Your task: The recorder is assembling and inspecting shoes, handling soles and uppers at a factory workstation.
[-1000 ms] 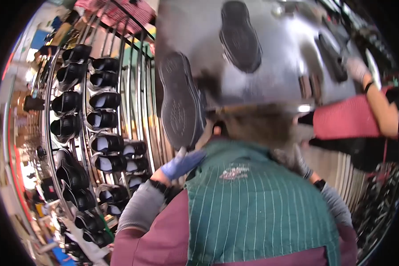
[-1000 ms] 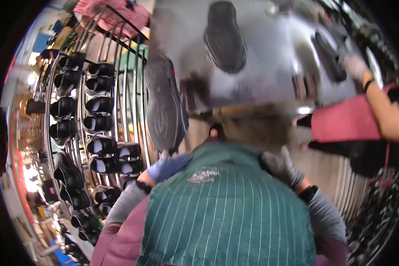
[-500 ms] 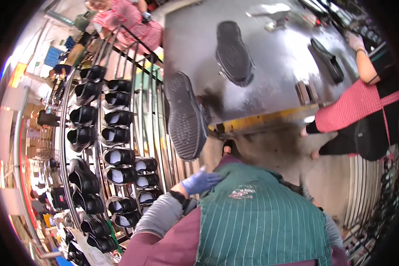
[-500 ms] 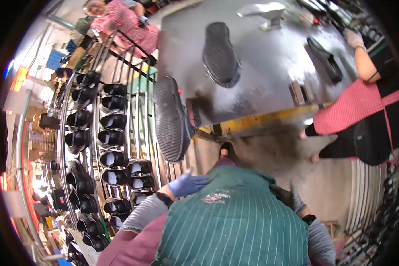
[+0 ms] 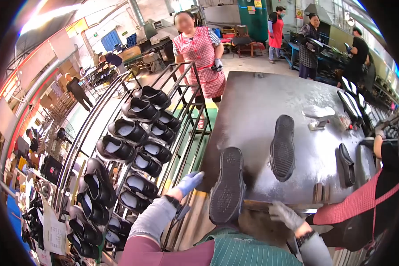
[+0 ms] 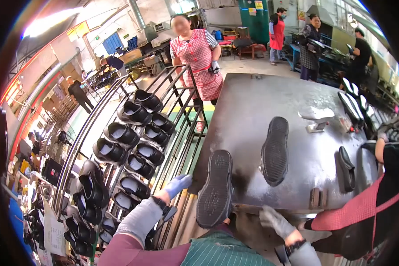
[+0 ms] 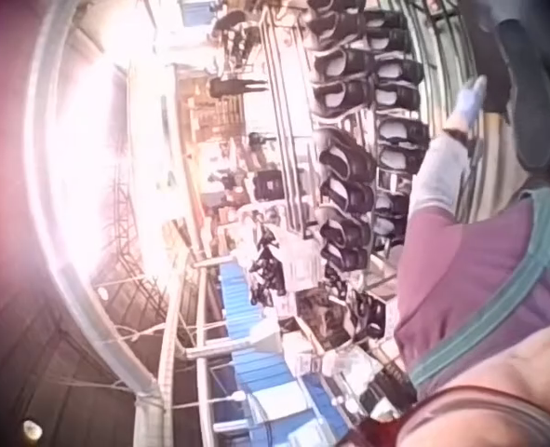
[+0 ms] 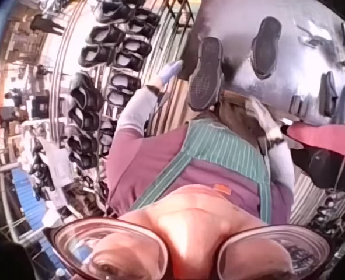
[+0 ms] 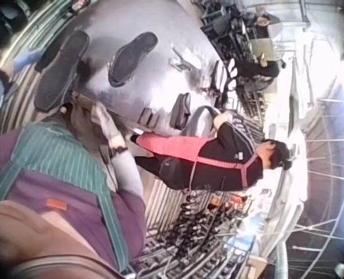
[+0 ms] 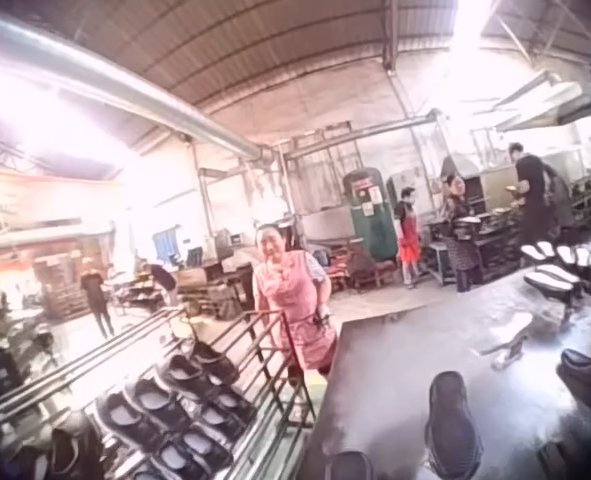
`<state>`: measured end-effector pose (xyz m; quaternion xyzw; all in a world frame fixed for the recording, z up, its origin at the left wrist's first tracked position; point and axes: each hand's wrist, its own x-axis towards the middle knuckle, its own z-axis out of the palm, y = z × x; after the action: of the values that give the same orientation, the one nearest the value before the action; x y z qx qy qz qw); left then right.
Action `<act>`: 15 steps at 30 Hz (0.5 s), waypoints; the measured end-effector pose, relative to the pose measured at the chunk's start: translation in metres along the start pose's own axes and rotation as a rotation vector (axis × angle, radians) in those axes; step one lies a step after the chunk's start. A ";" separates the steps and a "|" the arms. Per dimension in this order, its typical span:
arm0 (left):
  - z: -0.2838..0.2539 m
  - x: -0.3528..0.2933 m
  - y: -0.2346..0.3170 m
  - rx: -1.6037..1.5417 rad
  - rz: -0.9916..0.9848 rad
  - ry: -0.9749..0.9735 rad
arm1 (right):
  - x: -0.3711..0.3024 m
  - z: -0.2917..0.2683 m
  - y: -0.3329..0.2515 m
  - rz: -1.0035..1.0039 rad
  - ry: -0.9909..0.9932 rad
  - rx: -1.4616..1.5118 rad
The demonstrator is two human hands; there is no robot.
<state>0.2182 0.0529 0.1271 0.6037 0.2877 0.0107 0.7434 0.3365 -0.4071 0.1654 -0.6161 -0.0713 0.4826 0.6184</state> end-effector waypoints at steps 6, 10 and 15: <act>0.058 0.097 0.096 0.433 0.222 -0.034 | 0.199 0.117 -0.128 -0.176 -0.011 0.015; 0.069 0.141 0.083 0.214 0.257 -0.460 | 0.260 0.126 -0.107 -0.229 -0.080 0.089; 0.080 0.132 0.074 -0.435 -0.040 -0.511 | 0.260 0.131 -0.104 -0.392 -0.029 0.161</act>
<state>0.3880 0.0494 0.1473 0.4081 0.0947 -0.0946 0.9031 0.4363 -0.1152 0.1505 -0.5319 -0.1598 0.3663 0.7466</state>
